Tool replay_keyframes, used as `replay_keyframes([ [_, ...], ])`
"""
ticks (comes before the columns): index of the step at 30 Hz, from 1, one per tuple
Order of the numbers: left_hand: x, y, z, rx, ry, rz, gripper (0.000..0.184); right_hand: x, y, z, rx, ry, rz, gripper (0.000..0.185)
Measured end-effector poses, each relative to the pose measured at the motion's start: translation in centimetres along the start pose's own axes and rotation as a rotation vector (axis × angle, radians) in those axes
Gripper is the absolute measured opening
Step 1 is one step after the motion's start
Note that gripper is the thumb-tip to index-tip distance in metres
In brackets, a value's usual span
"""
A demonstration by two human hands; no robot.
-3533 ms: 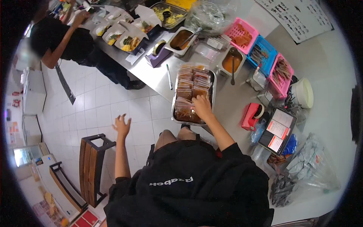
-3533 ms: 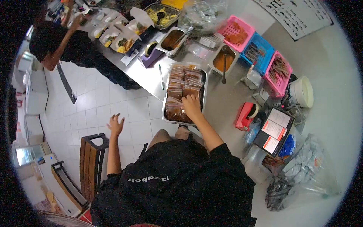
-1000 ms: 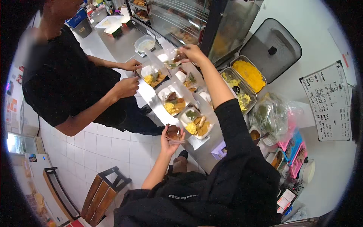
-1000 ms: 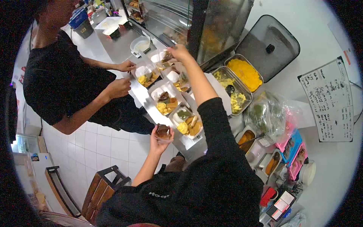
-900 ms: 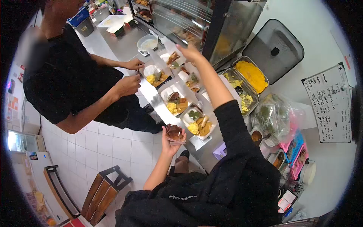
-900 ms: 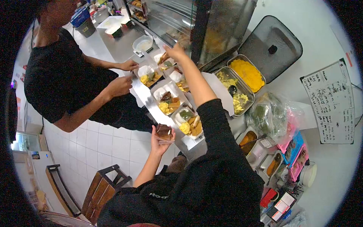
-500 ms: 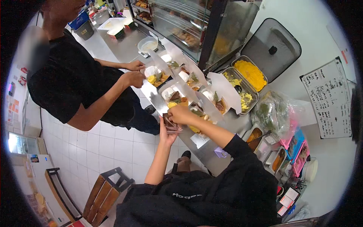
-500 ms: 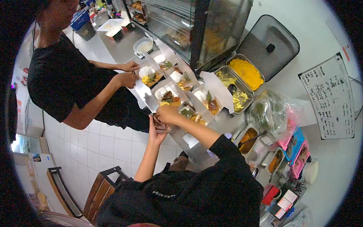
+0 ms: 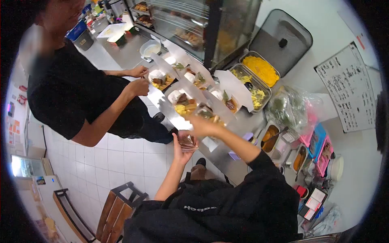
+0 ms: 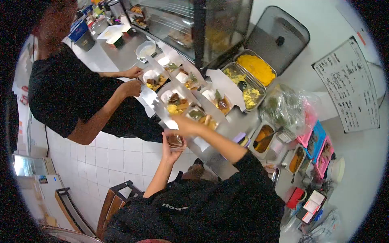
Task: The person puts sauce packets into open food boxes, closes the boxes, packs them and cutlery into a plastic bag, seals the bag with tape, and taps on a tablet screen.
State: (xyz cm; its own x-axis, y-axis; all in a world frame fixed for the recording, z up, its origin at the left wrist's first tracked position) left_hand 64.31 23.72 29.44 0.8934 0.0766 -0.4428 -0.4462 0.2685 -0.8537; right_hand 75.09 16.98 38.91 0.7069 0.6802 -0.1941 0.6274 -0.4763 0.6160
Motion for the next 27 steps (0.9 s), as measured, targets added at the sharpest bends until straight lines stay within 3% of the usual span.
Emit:
replay_keyframes([
  [1, -0.8, -0.6, -1.0, 0.069, 0.029, 0.000, 0.052, -2.4, -1.9, 0.4, -0.025, 0.002, -0.166, 0.086],
  [3, -1.9, -1.4, -3.7, 0.112, 0.047, 0.045, 0.049, -9.6, -2.5, 0.0, 0.050, -0.127, -0.135, 0.086],
  [6, -3.3, -1.4, -9.0, 0.087, 0.228, -0.017, 0.040, -17.5, -4.2, 2.8, 0.049, -0.225, 0.386, 0.059],
  [9, -6.4, -2.3, -15.1, 0.160, 0.458, -0.056, 0.038, -25.2, -4.6, 4.2, 0.052, -0.379, 0.713, 0.037],
  [13, -12.5, -3.1, -22.7, 0.413, 0.857, -0.170, 0.040, -36.5, -5.2, 6.0, 0.292, -0.719, 1.006, 0.017],
  [16, -17.9, -5.0, -27.6, 0.527, 1.181, -0.258, 0.043, -45.0, -4.9, 7.8, 0.452, -0.958, 1.020, 0.014],
  [18, -20.0, -3.9, -30.1, 0.671, 1.197, -0.281, 0.047, -50.6, -4.4, 9.5, 0.353, -0.991, 0.947, 0.016],
  [19, -20.5, -2.6, -31.1, 0.765, 1.187, -0.276, 0.047, -52.9, -2.7, 9.1, 0.188, -0.950, 0.908, 0.014],
  [23, -20.8, 3.3, -33.6, 1.016, 1.048, -0.174, 0.040, -57.1, -1.5, 13.1, -0.056, -0.990, 0.304, 0.016],
  [26, -20.0, 8.9, -34.6, 1.073, 0.866, -0.094, 0.034, -56.7, -3.8, 21.4, 0.057, -0.761, 0.298, 0.020],
  [27, -19.9, 10.3, -34.8, 1.085, 0.796, -0.064, 0.032, -58.1, -3.7, 22.6, 0.002, -0.861, 0.418, 0.023],
])
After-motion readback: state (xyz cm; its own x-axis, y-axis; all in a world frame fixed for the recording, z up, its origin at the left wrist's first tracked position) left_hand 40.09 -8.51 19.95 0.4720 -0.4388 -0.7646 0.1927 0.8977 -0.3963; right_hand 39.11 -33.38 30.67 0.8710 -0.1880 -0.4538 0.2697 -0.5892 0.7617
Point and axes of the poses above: each hand's wrist, its own x-axis towards the middle knuckle, its own y-axis out of the back of the hand, z = x × y, the point moved 5 cm from there along x, towards the middle knuckle, and after that the axes turned 14 degrees about -y, right-handed, at the moved point
